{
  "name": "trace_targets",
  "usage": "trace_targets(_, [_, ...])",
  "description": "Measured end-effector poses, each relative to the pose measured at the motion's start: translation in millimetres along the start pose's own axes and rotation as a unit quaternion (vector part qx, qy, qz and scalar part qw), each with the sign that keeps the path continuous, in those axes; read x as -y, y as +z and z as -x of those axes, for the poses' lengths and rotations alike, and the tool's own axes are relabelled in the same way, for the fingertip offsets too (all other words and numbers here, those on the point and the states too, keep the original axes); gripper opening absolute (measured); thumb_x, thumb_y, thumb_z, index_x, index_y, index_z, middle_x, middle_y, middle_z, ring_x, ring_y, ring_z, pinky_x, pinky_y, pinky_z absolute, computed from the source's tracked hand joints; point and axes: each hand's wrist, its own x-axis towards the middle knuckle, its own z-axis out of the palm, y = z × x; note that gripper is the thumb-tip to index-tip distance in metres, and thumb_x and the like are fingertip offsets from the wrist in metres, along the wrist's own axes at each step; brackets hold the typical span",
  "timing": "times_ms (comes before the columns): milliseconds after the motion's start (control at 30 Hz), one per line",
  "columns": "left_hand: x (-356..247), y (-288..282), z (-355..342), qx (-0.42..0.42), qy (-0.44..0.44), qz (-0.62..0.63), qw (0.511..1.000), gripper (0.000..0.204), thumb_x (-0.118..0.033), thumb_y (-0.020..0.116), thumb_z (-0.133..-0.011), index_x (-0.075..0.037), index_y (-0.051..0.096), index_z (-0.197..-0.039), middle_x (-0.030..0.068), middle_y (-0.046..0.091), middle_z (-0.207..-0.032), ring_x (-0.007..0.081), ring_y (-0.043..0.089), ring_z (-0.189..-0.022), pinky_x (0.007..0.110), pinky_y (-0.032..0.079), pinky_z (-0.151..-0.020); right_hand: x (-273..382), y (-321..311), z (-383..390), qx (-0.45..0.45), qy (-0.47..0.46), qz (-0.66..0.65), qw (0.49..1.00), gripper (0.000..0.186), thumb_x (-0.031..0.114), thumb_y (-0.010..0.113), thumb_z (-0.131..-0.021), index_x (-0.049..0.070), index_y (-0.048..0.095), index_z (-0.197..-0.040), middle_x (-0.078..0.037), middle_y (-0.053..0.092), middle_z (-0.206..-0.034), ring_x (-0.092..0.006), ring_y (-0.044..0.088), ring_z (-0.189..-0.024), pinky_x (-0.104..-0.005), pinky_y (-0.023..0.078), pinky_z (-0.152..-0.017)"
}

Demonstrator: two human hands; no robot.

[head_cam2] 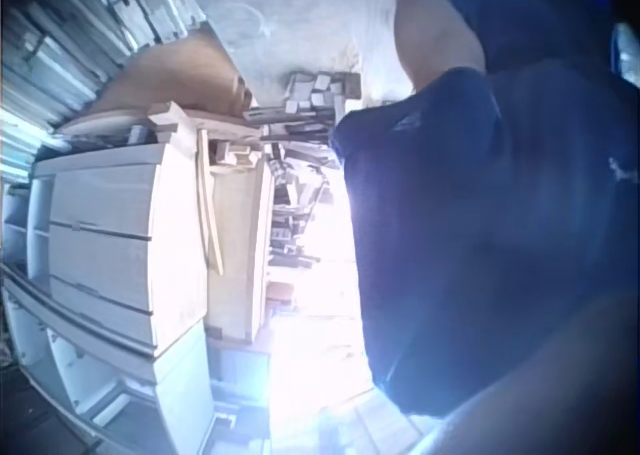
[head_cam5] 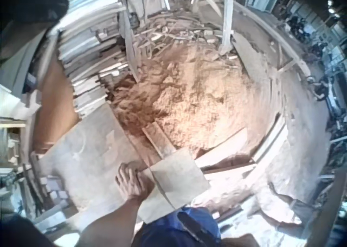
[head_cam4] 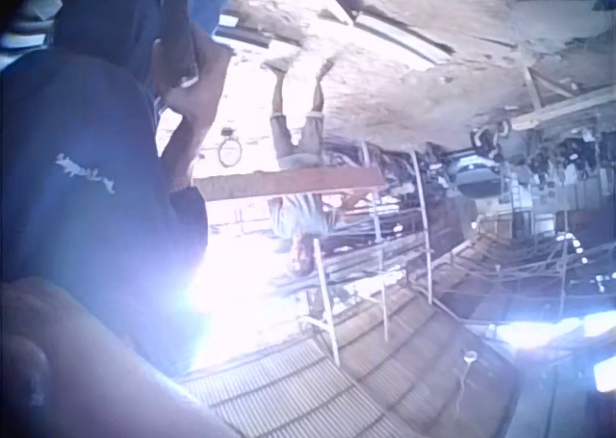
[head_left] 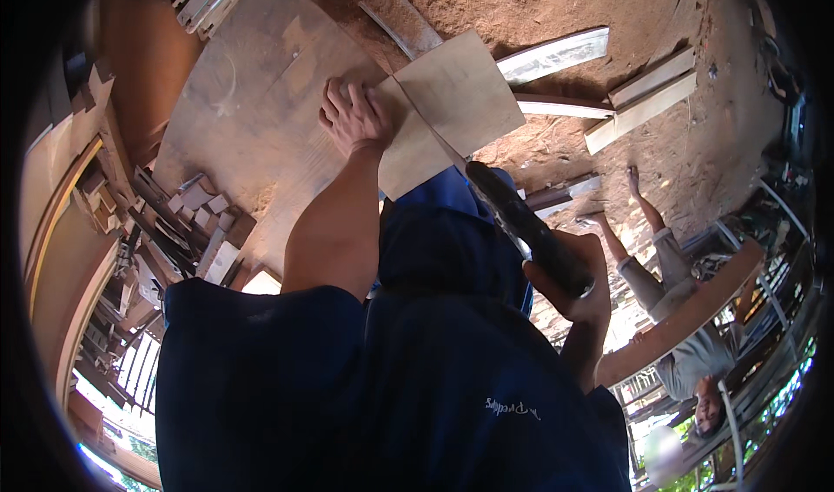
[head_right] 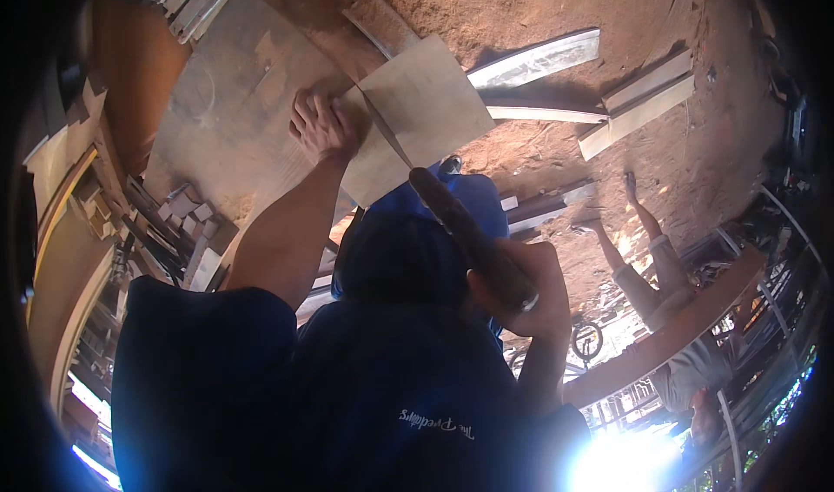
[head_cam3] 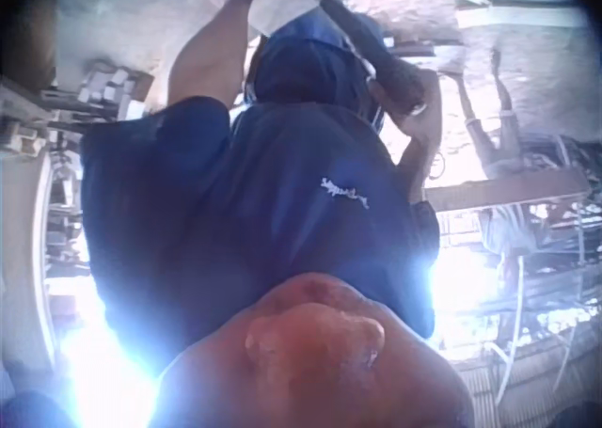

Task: The person saws a small rectangular piece of wood using a hand saw.

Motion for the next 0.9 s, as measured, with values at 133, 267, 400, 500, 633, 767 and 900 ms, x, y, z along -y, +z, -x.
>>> trace_targets(133, [1, 1, -2, 0.002, -0.006, -0.025, 1.000, 0.027, -0.031, 0.051, -0.099, -0.019, 0.057, -0.122, 0.0095, 0.040, -0.148, 0.0331, 0.037, -0.141, 0.053, 0.032, -0.109, 4, 27, 18, -0.009, -0.038, 0.014, 0.999, 0.030, 0.004, 0.083, -0.077, 0.000, 0.069, -0.104, -0.010, 0.067, -0.075, -0.0190, 0.065, -0.065, -0.0332, 0.051, -0.061])
trace_targets(267, [-6, 3, -2, 0.010, -0.005, 0.004, 1.000, 0.029, -0.031, 0.051, -0.098, -0.017, 0.058, -0.123, 0.0119, 0.043, -0.145, 0.0331, 0.037, -0.142, 0.053, 0.029, -0.112, 8, 48, 15, 0.107, 0.012, -0.060, 0.992, 0.022, 0.012, 0.078, -0.082, 0.002, 0.071, -0.100, -0.018, 0.070, -0.076, -0.0318, 0.072, -0.067, -0.0393, 0.054, -0.064])
trace_targets(400, [3, -1, -3, -0.010, -0.006, -0.015, 1.000, 0.031, -0.033, 0.050, -0.099, -0.021, 0.055, -0.127, 0.0088, 0.043, -0.145, 0.0315, 0.040, -0.138, 0.051, 0.032, -0.111, 17, 51, 12, 0.087, -0.011, 0.002, 0.996, 0.021, 0.014, 0.079, -0.083, 0.003, 0.070, -0.099, -0.019, 0.069, -0.076, -0.0368, 0.072, -0.071, -0.0406, 0.054, -0.064])
trace_targets(500, [1, 2, -2, -0.004, -0.013, -0.011, 1.000, 0.031, -0.033, 0.050, -0.099, -0.021, 0.055, -0.127, 0.0097, 0.043, -0.145, 0.0320, 0.039, -0.140, 0.052, 0.030, -0.111, 21, 50, 21, -0.030, -0.005, 0.064, 0.997, 0.020, 0.016, 0.082, -0.083, 0.003, 0.067, -0.082, -0.010, 0.067, -0.065, -0.0175, 0.067, -0.057, -0.0332, 0.049, -0.055])
trace_targets(633, [3, 1, -4, 0.007, -0.028, 0.031, 0.999, 0.030, -0.035, 0.051, -0.098, -0.016, 0.059, -0.121, 0.0141, 0.043, -0.150, 0.0335, 0.034, -0.147, 0.056, 0.027, -0.114, 39, 56, 21, -0.045, 0.092, 0.098, 0.990, 0.024, 0.016, 0.083, -0.084, 0.003, 0.064, -0.078, -0.007, 0.063, -0.060, -0.0139, 0.062, -0.052, -0.0318, 0.045, -0.051])
trace_targets(767, [1, -3, -7, 0.018, -0.038, 0.031, 0.999, 0.033, -0.035, 0.053, -0.098, -0.014, 0.060, -0.122, 0.0139, 0.042, -0.150, 0.0332, 0.032, -0.148, 0.057, 0.026, -0.116, 35, 64, 16, -0.092, 0.050, 0.145, 0.984, 0.023, 0.013, 0.084, -0.085, 0.004, 0.064, -0.078, -0.006, 0.060, -0.058, -0.0112, 0.058, -0.050, -0.0308, 0.041, -0.049])
trace_targets(900, [-2, -2, -5, 0.030, -0.042, 0.036, 0.998, 0.034, -0.035, 0.054, -0.097, -0.013, 0.060, -0.122, 0.0140, 0.043, -0.150, 0.0332, 0.031, -0.149, 0.056, 0.026, -0.116, 25, 65, 13, -0.095, 0.006, 0.170, 0.981, 0.021, 0.011, 0.083, -0.086, 0.004, 0.064, -0.078, -0.005, 0.057, -0.058, -0.0103, 0.053, -0.049, -0.0300, 0.036, -0.047])
